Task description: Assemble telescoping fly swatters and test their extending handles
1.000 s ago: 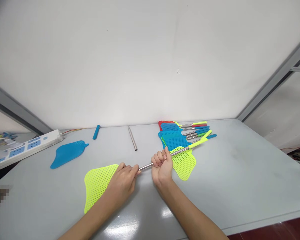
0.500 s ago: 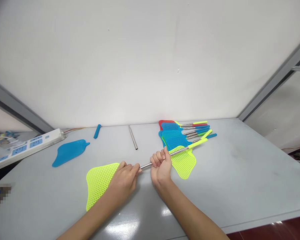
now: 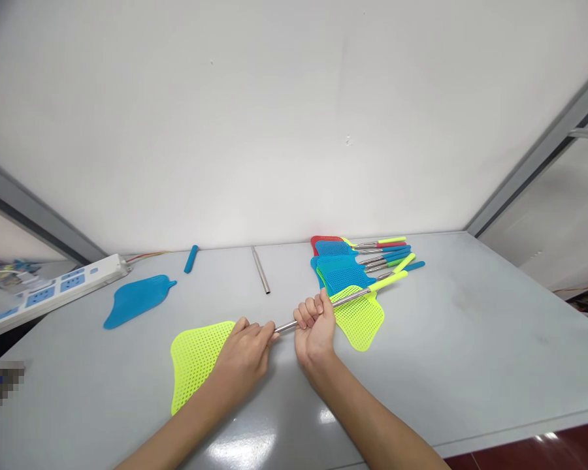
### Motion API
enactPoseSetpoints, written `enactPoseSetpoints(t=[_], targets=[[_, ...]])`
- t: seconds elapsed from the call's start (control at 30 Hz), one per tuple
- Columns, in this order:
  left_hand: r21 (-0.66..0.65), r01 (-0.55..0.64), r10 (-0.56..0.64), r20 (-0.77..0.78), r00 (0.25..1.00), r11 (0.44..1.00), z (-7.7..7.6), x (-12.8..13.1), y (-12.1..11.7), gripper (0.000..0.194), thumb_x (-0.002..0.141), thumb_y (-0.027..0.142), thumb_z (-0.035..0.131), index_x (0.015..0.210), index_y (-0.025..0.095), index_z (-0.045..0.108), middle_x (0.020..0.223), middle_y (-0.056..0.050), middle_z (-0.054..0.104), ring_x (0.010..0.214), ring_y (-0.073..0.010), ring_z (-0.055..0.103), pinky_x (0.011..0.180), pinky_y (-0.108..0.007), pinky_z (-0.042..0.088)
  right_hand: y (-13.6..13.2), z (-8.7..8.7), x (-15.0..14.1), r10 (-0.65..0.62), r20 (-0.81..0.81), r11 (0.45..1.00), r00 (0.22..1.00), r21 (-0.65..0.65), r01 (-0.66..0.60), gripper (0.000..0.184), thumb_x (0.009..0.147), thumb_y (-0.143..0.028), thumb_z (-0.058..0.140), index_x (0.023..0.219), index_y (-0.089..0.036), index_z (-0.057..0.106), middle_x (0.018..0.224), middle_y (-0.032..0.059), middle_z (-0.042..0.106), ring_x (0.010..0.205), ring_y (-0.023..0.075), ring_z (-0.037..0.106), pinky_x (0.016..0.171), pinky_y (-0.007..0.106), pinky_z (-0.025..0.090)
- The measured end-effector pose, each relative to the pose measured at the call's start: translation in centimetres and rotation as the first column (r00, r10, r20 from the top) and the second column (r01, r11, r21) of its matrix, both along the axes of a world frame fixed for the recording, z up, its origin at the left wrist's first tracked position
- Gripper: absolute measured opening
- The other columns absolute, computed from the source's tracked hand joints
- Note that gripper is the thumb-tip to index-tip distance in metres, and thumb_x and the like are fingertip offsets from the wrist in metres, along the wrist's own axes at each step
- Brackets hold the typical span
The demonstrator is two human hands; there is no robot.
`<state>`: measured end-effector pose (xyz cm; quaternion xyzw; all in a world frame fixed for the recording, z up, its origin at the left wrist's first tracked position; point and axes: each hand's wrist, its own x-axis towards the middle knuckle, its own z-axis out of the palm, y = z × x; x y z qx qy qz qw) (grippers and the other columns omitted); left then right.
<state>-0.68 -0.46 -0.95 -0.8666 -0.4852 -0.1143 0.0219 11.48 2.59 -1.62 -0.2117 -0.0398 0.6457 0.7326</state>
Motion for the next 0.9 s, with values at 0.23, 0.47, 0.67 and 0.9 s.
enactPoseSetpoints(t=[0.23,0.47,0.67,0.9], targets=[[-0.01,-0.003,0.003,0.015,1.0,1.0,0.0,0.2,-0.2,0.027,0.084,0.013,0.027,0.068,0.016,0.05,0.054,-0.002,0.053,0.053,-0.0158,0.046,0.059,-0.03,0.025,-0.2,0.0,-0.3,0.01,-0.062,1.0,0.998,-0.016,-0.011,0.04,0.077,-0.034,0.049,0.051,-0.018,0.023,0.04,-0.0101,0.015,0.035,0.0048,0.008,0.031,0.018,0.013],[-0.017,-0.007,0.007,0.02,1.0,1.0,0.1,0.3,-0.1,0.028,0.085,0.014,0.026,0.069,0.016,0.049,0.054,-0.002,0.052,0.052,-0.0158,0.045,0.059,-0.03,0.025,-0.2,0.5,-0.3,0.036,-0.114,0.999,0.993,-0.016,-0.038,0.038,0.077,-0.03,0.049,0.051,-0.017,0.024,0.04,-0.0099,0.015,0.035,0.0048,0.009,0.032,0.018,0.013],[-0.055,0.005,-0.004,0.013,1.0,0.998,0.7,0.1,0.1,0.029,0.086,0.019,0.024,0.068,0.016,0.046,0.054,-0.001,0.051,0.052,-0.0148,0.042,0.06,-0.03,0.027,0.3,1.0,0.4,0.123,-0.144,0.992,0.982,0.002,-0.124,0.035,0.077,-0.024,0.047,0.051,-0.017,0.026,0.04,-0.0095,0.017,0.035,0.0046,0.012,0.034,0.018,0.017],[-0.151,0.059,-0.047,0.08,0.996,0.987,1.6,-0.6,0.7,0.03,0.087,0.028,0.023,0.071,0.017,0.047,0.061,0.0,0.051,0.059,-0.0138,0.044,0.067,-0.031,0.029,0.8,1.2,1.2,0.159,-0.093,0.987,0.983,0.028,-0.157,0.035,0.077,-0.026,0.047,0.051,-0.017,0.026,0.04,-0.0088,0.02,0.034,0.0048,0.017,0.035,0.018,0.021]])
